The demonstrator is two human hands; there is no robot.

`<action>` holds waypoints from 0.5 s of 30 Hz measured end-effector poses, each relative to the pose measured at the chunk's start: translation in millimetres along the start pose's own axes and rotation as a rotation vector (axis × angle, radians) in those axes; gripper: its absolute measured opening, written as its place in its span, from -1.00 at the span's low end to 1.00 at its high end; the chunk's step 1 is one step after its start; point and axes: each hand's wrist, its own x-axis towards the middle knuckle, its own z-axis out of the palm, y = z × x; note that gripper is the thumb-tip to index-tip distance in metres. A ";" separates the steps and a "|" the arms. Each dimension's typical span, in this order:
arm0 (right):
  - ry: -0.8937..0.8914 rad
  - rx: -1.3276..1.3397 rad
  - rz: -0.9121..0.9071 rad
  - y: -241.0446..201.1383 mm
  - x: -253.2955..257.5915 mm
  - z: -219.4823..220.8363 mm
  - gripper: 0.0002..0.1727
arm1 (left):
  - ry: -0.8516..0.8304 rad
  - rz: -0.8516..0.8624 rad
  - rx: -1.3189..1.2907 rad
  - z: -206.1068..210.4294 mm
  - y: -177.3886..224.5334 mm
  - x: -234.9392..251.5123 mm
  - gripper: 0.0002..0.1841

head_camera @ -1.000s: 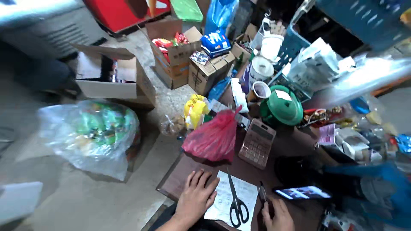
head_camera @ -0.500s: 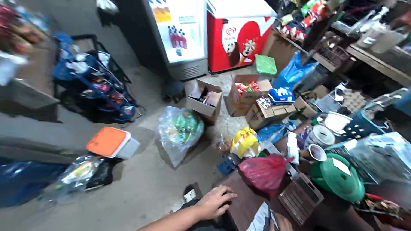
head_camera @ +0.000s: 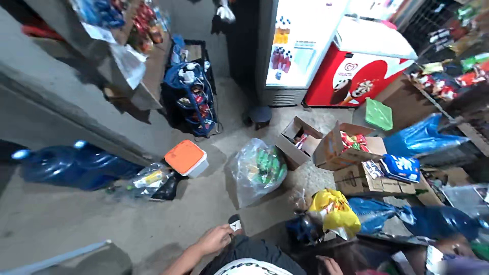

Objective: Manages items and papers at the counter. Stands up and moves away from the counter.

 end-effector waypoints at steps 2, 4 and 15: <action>-0.148 -0.013 0.013 -16.5 30.5 2.5 -0.65 | 0.101 -0.071 -0.059 -37.1 -3.7 4.6 -0.64; -0.281 -0.041 0.040 -25.1 61.8 7.2 -0.62 | 0.196 -0.157 -0.132 -68.3 -16.4 4.0 -0.61; -0.874 -0.567 0.012 -102.4 278.5 24.0 -0.48 | 0.297 -0.855 -0.452 3.4 -165.4 -119.7 -0.59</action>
